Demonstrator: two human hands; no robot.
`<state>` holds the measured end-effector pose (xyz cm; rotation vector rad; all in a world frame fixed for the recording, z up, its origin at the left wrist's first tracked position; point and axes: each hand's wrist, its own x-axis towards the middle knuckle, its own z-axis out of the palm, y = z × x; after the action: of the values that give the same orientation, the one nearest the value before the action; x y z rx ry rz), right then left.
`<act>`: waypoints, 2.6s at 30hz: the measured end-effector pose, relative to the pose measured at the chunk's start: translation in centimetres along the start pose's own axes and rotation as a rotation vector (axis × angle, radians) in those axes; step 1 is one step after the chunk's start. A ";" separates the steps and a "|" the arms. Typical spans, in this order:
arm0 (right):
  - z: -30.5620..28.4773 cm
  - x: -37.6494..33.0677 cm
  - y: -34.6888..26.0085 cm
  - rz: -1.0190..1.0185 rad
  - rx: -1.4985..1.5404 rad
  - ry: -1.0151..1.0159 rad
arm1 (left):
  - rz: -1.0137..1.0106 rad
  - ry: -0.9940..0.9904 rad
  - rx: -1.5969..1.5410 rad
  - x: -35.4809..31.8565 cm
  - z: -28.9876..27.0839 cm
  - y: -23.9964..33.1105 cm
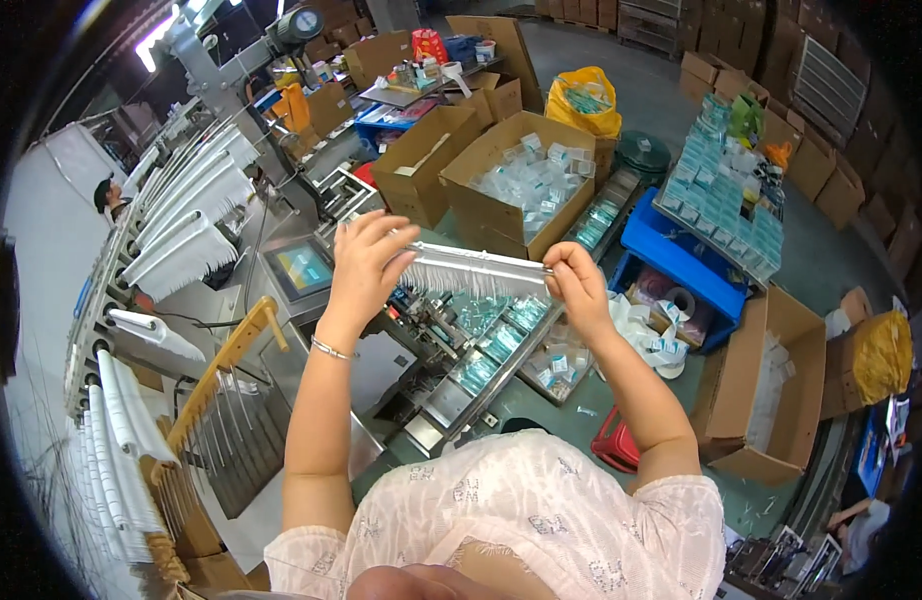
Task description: Unloading manufactured plastic components from a rotating assembly machine and placing them into boxes.
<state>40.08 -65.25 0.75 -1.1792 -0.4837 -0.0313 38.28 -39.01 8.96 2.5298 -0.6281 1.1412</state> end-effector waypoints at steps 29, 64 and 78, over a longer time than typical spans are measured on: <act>-2.7 30.3 6.6 0.127 0.081 -0.463 | -1.010 0.401 -0.971 1.9 6.5 -13.8; -1.3 31.4 8.1 0.204 0.289 -0.136 | -0.526 0.059 0.033 6.6 4.9 -15.4; 0.1 34.9 9.9 0.111 0.166 -0.338 | -0.838 0.319 -0.599 3.4 6.2 -17.0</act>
<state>74.07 -53.44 5.29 -1.0497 -0.7028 0.3033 52.75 -27.92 6.09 1.7361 0.1713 0.8289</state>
